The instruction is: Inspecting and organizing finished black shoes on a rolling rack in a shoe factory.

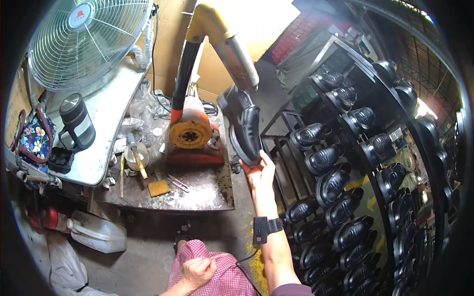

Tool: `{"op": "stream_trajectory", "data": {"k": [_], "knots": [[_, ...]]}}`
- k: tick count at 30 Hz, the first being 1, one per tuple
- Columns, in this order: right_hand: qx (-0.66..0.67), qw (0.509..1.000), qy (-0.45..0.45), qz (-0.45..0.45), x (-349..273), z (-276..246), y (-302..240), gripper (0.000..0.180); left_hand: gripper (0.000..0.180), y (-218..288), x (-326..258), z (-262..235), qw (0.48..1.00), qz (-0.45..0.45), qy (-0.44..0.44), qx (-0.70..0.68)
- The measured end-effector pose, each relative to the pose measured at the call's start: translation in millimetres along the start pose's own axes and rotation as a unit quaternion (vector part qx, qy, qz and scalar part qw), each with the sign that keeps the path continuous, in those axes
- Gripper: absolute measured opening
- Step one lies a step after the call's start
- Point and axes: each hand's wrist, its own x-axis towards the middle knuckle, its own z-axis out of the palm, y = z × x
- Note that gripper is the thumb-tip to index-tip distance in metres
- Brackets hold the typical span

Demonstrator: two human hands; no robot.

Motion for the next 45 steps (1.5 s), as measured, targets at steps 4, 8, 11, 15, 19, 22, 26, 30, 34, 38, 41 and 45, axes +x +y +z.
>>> {"op": "stream_trajectory", "data": {"k": [4,8,11,15,19,22,26,30,34,38,41,45], "knots": [[-0.241,0.95,-0.014,-0.199,-13.0,-12.9,6.4,0.058,0.023,0.7,0.6,3.6,1.0,0.009,0.01,0.01],[-0.444,0.819,0.013,-0.363,-5.2,-4.6,0.3,0.068,0.022,2.3,2.4,6.1,1.0,0.004,0.01,-0.003],[-0.528,0.744,0.055,-0.406,-0.9,12.8,-11.2,0.069,0.017,1.4,-1.0,7.2,1.0,-0.003,0.005,-0.006],[-0.537,0.733,0.083,-0.409,12.9,37.4,-19.8,0.068,0.023,1.3,0.2,7.6,1.0,-0.002,0.014,-0.001],[-0.571,0.706,0.111,-0.404,28.7,59.1,-28.8,0.07,0.02,5.9,1.9,5.2,1.0,-0.009,0.012,-0.015],[-0.573,0.715,0.121,-0.382,32.2,69.7,-31.2,0.069,0.023,6.9,3.3,3.9,1.0,-0.007,0.018,-0.018],[-0.543,0.725,0.076,-0.416,25.8,43.5,-37.6,0.067,0.025,5.2,1.6,5.0,1.0,0.005,0.009,0.0],[-0.285,0.923,-0.023,-0.257,-27.4,-14.2,-52.6,0.06,0.024,4.9,5.0,2.9,1.0,0.001,0.005,-0.001],[-0.202,0.969,-0.031,-0.137,-105.4,-63.1,-71.0,0.06,0.024,4.5,4.8,3.7,1.0,0.014,0.009,-0.001],[-0.083,0.991,-0.019,-0.101,-167.7,-85.0,-77.4,0.068,0.024,8.1,6.0,3.4,1.0,0.014,0.001,0.002],[-0.045,0.992,-0.01,-0.115,-207.8,-92.8,-86.6,0.063,0.023,13.1,2.4,9.8,1.0,0.022,0.005,-0.015],[-0.062,0.984,0.007,-0.165,-254.3,-85.6,-102.7,0.064,0.024,20.3,-3.7,14.1,1.0,0.011,-0.003,-0.012]]}}
